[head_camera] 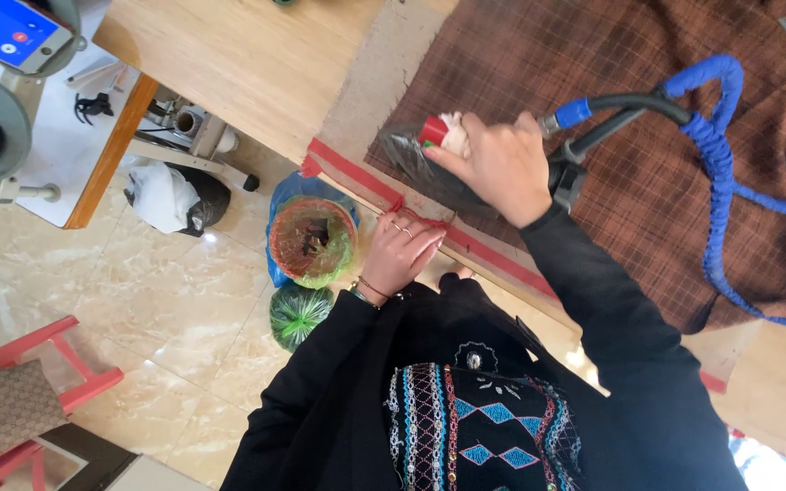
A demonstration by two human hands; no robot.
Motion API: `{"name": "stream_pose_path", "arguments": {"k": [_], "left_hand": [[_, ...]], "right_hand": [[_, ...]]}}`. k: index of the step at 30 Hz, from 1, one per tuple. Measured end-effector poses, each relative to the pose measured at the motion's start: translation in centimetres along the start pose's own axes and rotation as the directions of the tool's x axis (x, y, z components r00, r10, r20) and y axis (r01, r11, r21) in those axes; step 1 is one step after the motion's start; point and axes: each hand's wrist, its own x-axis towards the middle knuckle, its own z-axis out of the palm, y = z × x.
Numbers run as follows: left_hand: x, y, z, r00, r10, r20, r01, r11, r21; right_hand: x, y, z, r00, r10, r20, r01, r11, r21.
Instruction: Ironing a piece of brown plaid fabric on a padded workbench using a steam iron.
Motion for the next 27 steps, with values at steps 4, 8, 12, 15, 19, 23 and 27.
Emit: {"name": "stream_pose_path", "arguments": {"k": [4,8,12,15,19,23,27], "left_hand": [[-0.1,-0.1,0.4,0.995,-0.040,0.088,0.036,0.998,0.043],[-0.7,-0.2,1.6,0.984,-0.090,0.153,0.076,0.992,0.096],[0.8,0.5,0.4,0.983,-0.046,0.177,0.022,0.991,0.133],[0.7,-0.1,1.5,0.983,-0.083,0.165,0.062,0.989,0.131],[1.7,-0.2,2.1,0.968,-0.058,0.245,0.028,0.992,0.125],[2.6,0.1,3.3,0.942,-0.002,0.335,-0.041,0.992,0.120],[3.8,0.6,4.9,0.907,0.056,0.417,-0.100,0.991,0.083]], "right_hand": [[0.4,1.9,0.5,0.999,-0.004,-0.034,0.001,0.996,-0.090],[-0.8,5.2,0.6,0.999,0.021,-0.047,-0.030,0.980,-0.199],[-4.6,7.3,-1.4,0.987,0.086,0.139,-0.043,0.957,-0.288],[-9.2,8.0,-2.5,0.989,0.142,0.042,-0.130,0.969,-0.212],[-14.8,8.0,-3.4,0.965,0.259,0.045,-0.238,0.931,-0.275],[-18.6,9.0,-2.7,0.957,0.269,-0.111,-0.291,0.875,-0.388],[-17.7,10.8,-3.3,0.939,0.318,-0.131,-0.344,0.856,-0.385]]}}
